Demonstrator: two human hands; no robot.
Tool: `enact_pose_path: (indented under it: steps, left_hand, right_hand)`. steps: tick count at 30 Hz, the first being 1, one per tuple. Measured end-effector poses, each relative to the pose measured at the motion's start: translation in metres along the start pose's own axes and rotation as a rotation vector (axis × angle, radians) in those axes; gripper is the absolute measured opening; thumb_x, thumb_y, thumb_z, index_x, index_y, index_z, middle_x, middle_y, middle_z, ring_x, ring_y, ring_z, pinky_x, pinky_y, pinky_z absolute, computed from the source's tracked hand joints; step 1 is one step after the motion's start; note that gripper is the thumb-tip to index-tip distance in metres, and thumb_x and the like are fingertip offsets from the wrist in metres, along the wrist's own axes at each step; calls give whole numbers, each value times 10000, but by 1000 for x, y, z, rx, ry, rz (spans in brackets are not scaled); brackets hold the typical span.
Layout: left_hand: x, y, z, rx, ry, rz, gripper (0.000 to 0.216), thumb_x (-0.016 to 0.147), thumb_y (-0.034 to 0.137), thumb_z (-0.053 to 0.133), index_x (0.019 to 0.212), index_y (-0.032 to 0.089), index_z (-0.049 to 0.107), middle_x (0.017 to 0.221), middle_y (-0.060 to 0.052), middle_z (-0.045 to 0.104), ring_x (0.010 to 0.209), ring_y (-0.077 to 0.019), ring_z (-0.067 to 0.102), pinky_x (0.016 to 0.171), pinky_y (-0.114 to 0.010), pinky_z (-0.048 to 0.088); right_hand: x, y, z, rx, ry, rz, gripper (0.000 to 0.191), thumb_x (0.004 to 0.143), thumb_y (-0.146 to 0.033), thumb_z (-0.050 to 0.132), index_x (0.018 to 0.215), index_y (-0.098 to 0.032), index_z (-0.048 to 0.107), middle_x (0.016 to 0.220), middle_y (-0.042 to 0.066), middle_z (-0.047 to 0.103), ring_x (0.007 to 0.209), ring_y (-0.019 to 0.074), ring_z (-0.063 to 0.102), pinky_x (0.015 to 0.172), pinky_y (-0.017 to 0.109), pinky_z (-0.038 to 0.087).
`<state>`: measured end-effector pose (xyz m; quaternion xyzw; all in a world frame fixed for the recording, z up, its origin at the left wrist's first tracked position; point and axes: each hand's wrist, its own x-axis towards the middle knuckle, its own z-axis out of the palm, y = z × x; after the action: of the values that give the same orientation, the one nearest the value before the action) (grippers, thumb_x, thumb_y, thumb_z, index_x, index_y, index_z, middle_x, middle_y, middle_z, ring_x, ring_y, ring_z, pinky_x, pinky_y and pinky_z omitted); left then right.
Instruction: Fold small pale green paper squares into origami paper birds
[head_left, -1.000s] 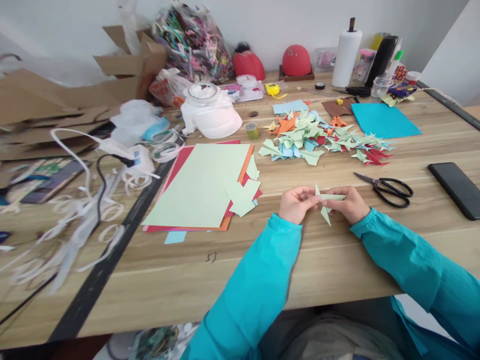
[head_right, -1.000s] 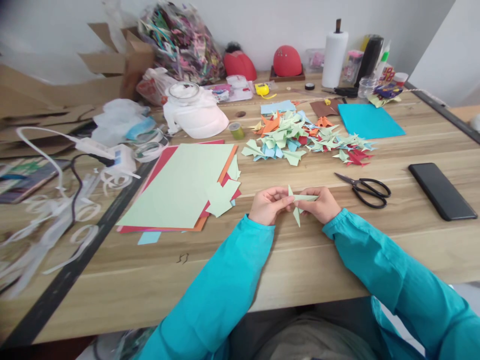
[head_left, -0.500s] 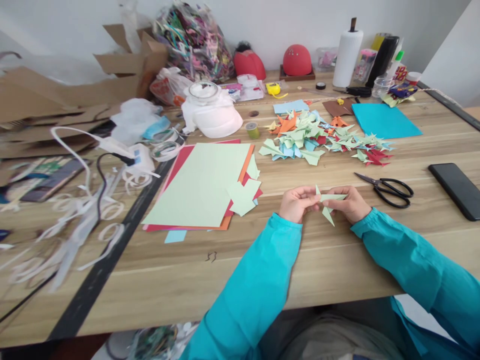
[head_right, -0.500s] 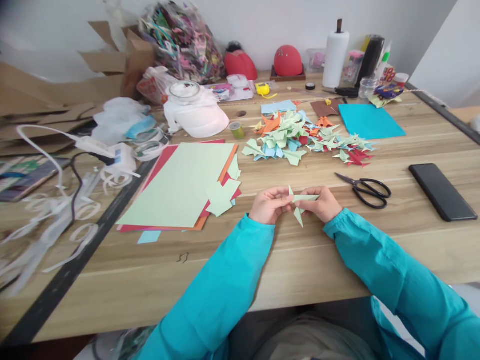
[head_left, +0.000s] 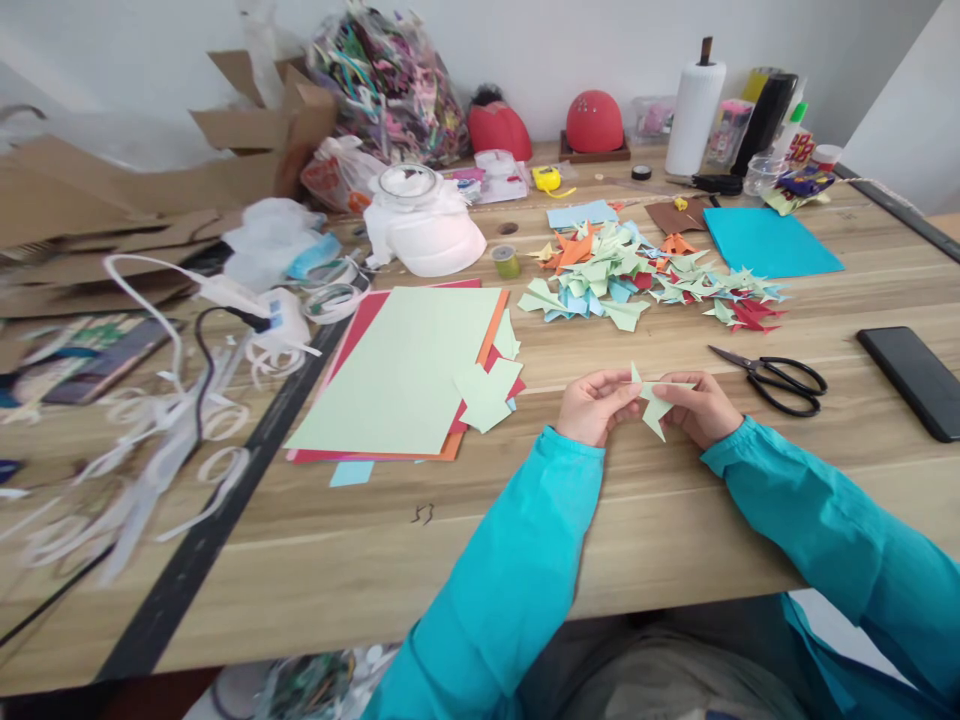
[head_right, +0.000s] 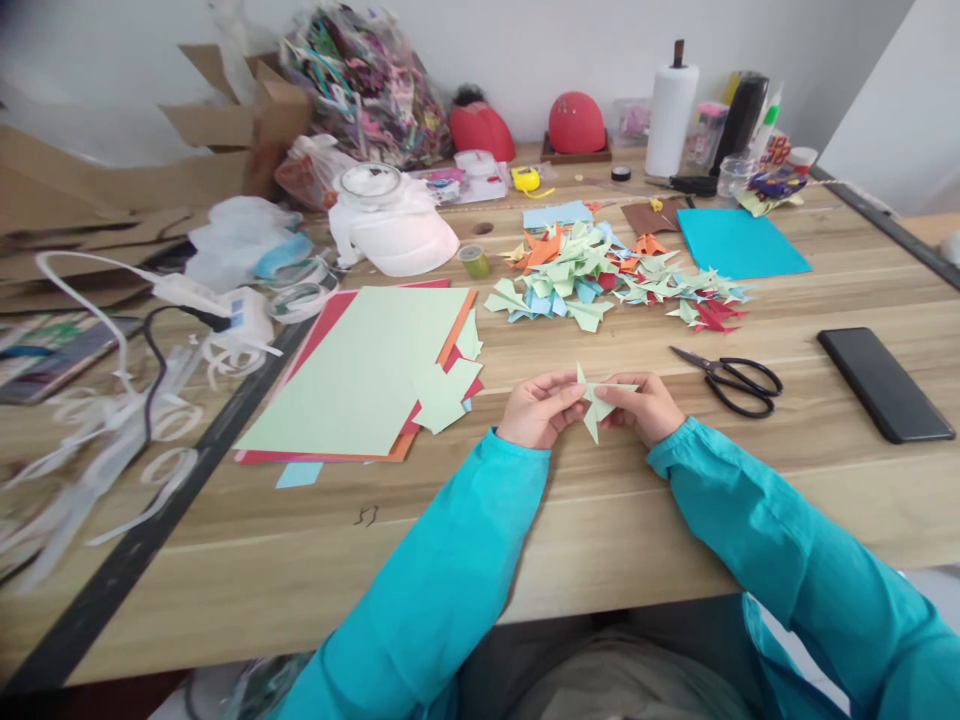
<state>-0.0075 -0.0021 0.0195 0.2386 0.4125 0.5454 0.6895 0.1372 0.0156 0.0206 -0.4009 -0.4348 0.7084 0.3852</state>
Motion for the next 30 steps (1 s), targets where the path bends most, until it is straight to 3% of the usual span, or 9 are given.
enact_pose_path:
  steps: [5, 10, 13, 20, 26, 30]
  left_hand:
    - [2, 0, 1, 11, 132, 133, 394, 390, 263, 807, 703, 111, 621, 576, -10, 646, 460, -87, 566, 515, -240, 495]
    - [4, 1, 0, 50, 198, 191, 393, 401, 281, 799, 701, 106, 615, 554, -11, 638, 459, -95, 570, 511, -235, 485]
    - [4, 1, -1, 51, 176, 165, 377, 409, 268, 794, 698, 107, 614, 549, -6, 634, 443, -90, 557, 492, -232, 477]
    - [5, -1, -5, 166, 59, 101, 430, 409, 255, 794, 782, 111, 635, 513, 6, 619, 435, -98, 556, 490, -234, 460]
    - [-1, -2, -2, 309, -55, 127, 381, 421, 253, 795, 727, 101, 625, 618, -33, 658, 434, -104, 558, 471, -240, 441]
    - [-1, -2, -3, 278, -110, 103, 365, 433, 260, 791, 713, 112, 611, 639, -35, 662, 426, -107, 552, 460, -250, 431]
  right_hand:
    - [2, 1, -1, 24, -29, -11, 316, 660, -427, 647, 563, -128, 613, 496, 34, 589, 430, 114, 523, 425, 238, 407]
    - [-2, -1, 3, -235, -148, -26, 271, 613, -387, 702, 618, -128, 622, 551, 23, 603, 486, 109, 529, 485, 239, 427]
    - [-2, -1, 4, -287, -159, -27, 250, 584, -352, 722, 604, -126, 617, 555, 21, 603, 492, 106, 525, 496, 240, 432]
    - [0, 3, 0, -71, 10, -70, 265, 652, -368, 666, 550, -143, 568, 479, 5, 555, 411, 94, 478, 416, 231, 376]
    - [0, 5, -1, -221, -7, -99, 294, 638, -417, 671, 594, -141, 582, 468, -14, 530, 414, 90, 455, 419, 232, 356]
    - [-3, 1, 0, -339, -32, -124, 332, 667, -433, 640, 525, -148, 547, 420, -29, 495, 388, 73, 404, 417, 229, 318]
